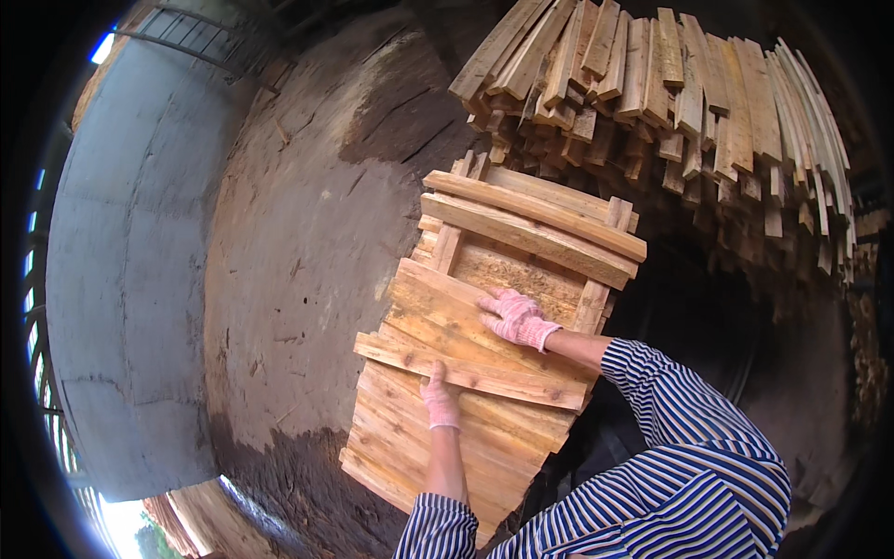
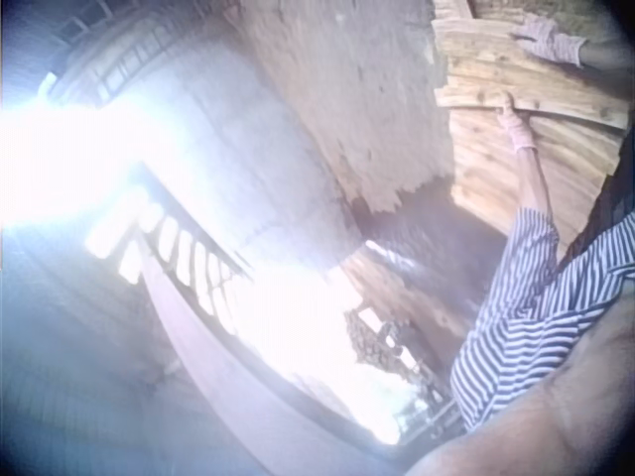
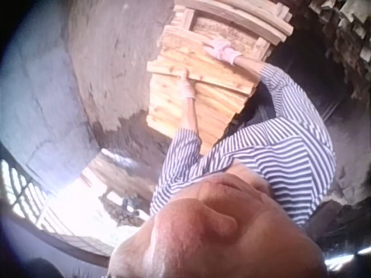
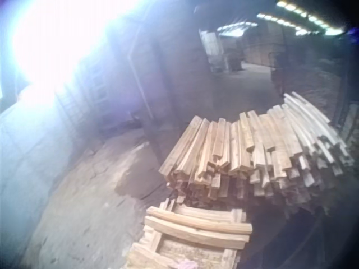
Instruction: The person repeatedly picks up small wooden planks from a large pile and stacks them into a neat, organized arrangement. The worker uses both hands to lift and place the wood pieces, ensuring they are aligned and stable within the growing stack.
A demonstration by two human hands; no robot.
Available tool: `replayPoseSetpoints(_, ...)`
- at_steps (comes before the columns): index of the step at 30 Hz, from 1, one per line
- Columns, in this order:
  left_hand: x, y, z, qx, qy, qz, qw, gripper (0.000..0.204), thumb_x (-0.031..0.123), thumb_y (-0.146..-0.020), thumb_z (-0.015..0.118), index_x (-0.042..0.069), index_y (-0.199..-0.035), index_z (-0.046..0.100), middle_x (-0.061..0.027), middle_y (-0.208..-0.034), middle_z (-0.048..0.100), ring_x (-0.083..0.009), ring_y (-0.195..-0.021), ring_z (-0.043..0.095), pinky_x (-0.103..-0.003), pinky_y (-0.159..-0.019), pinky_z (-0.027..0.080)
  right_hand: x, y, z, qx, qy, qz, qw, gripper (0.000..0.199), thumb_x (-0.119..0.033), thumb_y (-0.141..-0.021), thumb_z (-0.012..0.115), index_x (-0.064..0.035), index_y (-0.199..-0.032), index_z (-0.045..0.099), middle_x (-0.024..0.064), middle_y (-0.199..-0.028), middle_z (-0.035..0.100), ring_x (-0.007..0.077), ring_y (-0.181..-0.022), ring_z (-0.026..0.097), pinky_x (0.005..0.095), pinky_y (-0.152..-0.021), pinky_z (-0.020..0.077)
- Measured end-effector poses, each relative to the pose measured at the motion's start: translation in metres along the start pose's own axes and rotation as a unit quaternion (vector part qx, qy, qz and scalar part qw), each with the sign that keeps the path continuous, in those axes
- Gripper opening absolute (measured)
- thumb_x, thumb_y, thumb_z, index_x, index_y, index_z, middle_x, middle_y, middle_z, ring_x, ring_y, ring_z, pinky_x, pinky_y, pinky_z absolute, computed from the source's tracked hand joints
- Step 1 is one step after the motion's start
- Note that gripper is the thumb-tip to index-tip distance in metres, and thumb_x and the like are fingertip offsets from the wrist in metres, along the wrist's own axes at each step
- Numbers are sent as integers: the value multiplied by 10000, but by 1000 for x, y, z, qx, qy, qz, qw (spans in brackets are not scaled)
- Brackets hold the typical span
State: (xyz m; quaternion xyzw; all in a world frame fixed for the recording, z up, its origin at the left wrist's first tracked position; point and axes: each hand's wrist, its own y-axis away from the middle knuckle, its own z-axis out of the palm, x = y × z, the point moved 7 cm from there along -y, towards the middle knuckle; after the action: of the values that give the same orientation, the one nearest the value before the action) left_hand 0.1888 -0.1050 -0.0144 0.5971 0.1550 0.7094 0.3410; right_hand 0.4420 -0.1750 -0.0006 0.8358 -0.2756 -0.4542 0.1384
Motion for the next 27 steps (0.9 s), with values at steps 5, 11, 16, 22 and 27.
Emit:
replayPoseSetpoints(5, -6, -6, -14, 34, -8, -1, 999, 540, 296, -924, 713, 44, -1313, 436, -171, -1170, 619, -336, -999, 673, -526, -739, 619, -15, -27, -74, 169, 340, -14, 925, 579, -398, -1030, 288, -221, -1578, 228, 167, -1621, 245, 265, -1413, 321, 484, -1153, 250)
replayPoseSetpoints(11, -9, -7, -18, 69, -21, -10, 997, 505, 317, -915, 720, 44, -1277, 498, -159, -1158, 628, -332, -1015, 666, -526, -762, 605, 7, -57, -131, 177, 309, -55, 933, 541, -105, -1002, 407, -360, -1474, 477, 220, -1498, 439, 300, -1115, 583, 434, -845, 534)
replayPoseSetpoints(16, -9, -6, -19, 44, 9, -31, 998, 547, 269, -891, 750, 48, -1315, 486, -140, -1189, 607, -334, -1055, 644, -550, -806, 592, 33, -88, -187, 143, 110, -60, 982, 643, -169, -919, 658, -347, -1497, 439, 203, -1552, 386, 344, -1373, 451, 398, -1101, 423)
replayPoseSetpoints(22, -2, -3, -20, 46, 14, -17, 999, 630, 221, -889, 751, 35, -1383, 407, -163, -1265, 542, -360, -1101, 603, -594, -851, 555, 41, -104, -178, 73, -83, 104, 988, 511, -527, -943, 574, -369, -1427, 526, 121, -1212, 590, 223, -876, 533, 357, -797, 476)
replayPoseSetpoints(27, -14, -12, -29, 57, 13, -35, 998, 668, 202, -883, 757, 10, -1409, 393, -179, -1306, 526, -363, -1148, 575, -601, -922, 524, -4, -42, -90, 192, 274, -85, 939, 497, -529, -938, 581, -303, -1381, 574, 169, -1211, 618, 242, -956, 566, 346, -892, 462)
